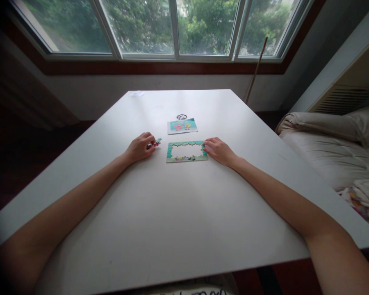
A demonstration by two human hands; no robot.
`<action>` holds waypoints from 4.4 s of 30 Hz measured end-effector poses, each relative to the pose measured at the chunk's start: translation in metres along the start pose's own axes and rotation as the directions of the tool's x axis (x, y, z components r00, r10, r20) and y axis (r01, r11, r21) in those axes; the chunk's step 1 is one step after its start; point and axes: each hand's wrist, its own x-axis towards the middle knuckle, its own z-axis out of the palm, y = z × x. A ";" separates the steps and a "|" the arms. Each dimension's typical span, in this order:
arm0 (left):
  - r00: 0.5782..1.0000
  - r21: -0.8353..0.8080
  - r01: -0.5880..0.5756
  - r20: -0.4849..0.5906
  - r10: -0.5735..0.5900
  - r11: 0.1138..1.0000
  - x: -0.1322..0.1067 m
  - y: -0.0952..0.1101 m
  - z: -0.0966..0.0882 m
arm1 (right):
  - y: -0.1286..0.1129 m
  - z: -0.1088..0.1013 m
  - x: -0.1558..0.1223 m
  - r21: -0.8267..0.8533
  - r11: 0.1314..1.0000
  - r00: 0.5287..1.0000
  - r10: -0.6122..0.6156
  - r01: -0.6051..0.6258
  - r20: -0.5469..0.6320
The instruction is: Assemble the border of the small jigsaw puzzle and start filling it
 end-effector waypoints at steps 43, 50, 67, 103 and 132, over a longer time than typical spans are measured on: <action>0.974 -0.641 0.165 -0.012 -0.225 0.750 0.009 0.079 0.001 | 0.001 0.002 0.001 0.009 1.000 1.000 0.001 -0.001 -0.002; 0.981 -0.639 0.171 0.041 -0.189 0.750 0.003 0.087 0.008 | -0.003 0.000 0.002 0.000 1.000 1.000 0.007 -0.007 0.002; 0.978 -0.560 0.207 0.113 -0.173 0.802 0.003 0.088 0.008 | -0.004 -0.001 0.002 0.016 1.000 1.000 0.011 -0.011 0.005; 0.995 -0.123 -0.102 -0.017 0.100 0.987 -0.010 0.102 0.001 | -0.004 0.000 0.002 0.002 1.000 1.000 0.008 -0.008 -0.001; 0.986 -0.119 -0.165 0.000 0.166 0.979 -0.009 0.102 0.003 | -0.007 -0.002 0.002 -0.021 1.000 1.000 0.007 -0.007 0.000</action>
